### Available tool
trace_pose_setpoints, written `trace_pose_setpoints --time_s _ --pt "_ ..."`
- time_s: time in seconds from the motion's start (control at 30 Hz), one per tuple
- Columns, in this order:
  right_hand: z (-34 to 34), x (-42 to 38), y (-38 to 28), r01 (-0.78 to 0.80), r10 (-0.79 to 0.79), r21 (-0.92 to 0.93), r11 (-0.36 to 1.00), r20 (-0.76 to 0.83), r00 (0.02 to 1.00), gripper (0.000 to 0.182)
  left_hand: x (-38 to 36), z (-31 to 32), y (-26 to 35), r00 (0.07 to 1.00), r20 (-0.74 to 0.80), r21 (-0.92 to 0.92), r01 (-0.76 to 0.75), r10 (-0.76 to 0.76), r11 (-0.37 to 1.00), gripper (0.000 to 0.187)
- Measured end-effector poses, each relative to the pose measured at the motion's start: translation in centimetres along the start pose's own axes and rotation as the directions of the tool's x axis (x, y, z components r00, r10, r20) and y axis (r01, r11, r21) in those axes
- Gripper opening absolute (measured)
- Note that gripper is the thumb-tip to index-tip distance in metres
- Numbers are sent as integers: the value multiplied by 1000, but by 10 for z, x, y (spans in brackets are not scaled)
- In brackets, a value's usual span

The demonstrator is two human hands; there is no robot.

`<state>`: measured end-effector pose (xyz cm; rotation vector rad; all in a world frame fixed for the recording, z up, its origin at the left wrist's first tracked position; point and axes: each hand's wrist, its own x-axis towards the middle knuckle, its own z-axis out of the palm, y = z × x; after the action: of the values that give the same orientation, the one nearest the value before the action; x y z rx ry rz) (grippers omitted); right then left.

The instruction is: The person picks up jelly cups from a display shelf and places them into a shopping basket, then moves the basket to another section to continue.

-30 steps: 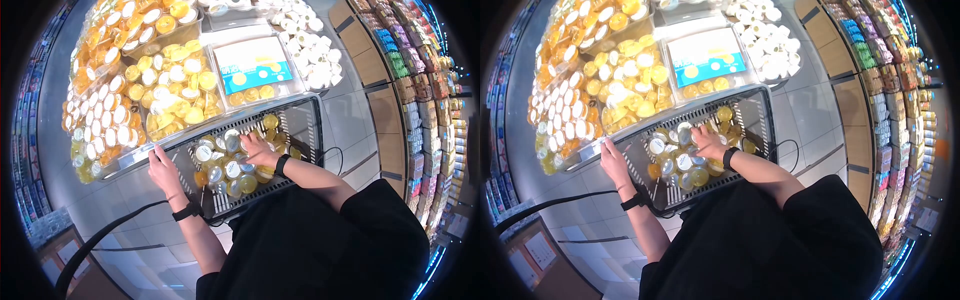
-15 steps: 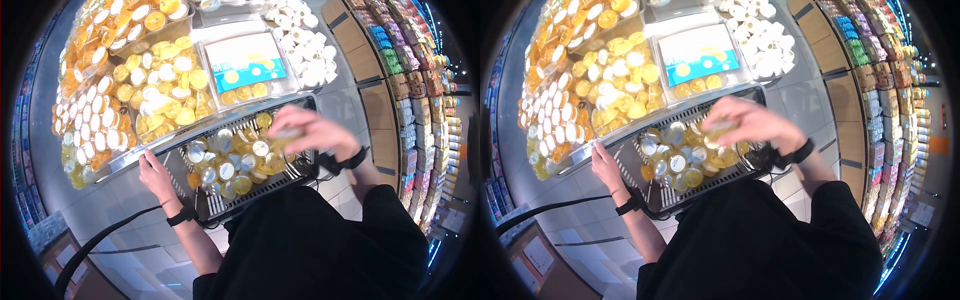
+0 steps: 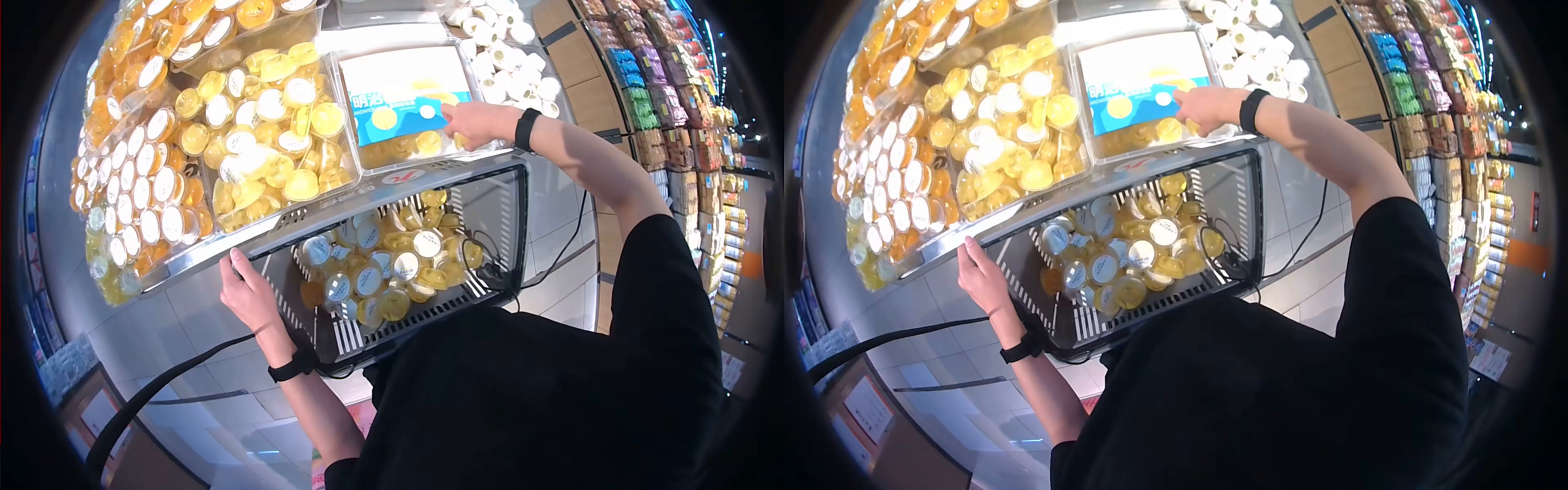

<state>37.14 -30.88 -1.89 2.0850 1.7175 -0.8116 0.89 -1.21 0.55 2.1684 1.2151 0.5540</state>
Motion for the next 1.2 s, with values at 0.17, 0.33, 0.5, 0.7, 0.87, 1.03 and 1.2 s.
trace_pose_setpoints --time_s 0.17,0.33,0.5,0.7,0.87,1.03,1.2 --pt "12 12 -5 40 -40 -82 996 9 999 55 3 3 -10 999 -16 18 -52 52 999 31" --pt "8 -6 12 -4 10 52 999 -125 992 47 3 3 -10 998 -9 52 -58 59 997 30" --pt "-11 -33 8 -442 551 429 788 -168 818 50 0 3 -11 1000 -6 72 8 -8 997 31" --pt "26 -55 11 -440 499 274 855 -209 841 62 -2 7 -19 998 -30 88 -60 62 994 39" --pt "53 -53 8 -205 373 381 901 -445 814 57 -1 8 -16 1000 -26 138 -13 17 990 47" --pt "61 -32 4 -346 466 446 825 -192 864 53 -1 10 -24 998 -60 121 -19 26 992 50" --pt "38 -15 -6 -513 607 418 750 -129 784 54 -1 9 -26 998 -65 167 -6 17 986 51"
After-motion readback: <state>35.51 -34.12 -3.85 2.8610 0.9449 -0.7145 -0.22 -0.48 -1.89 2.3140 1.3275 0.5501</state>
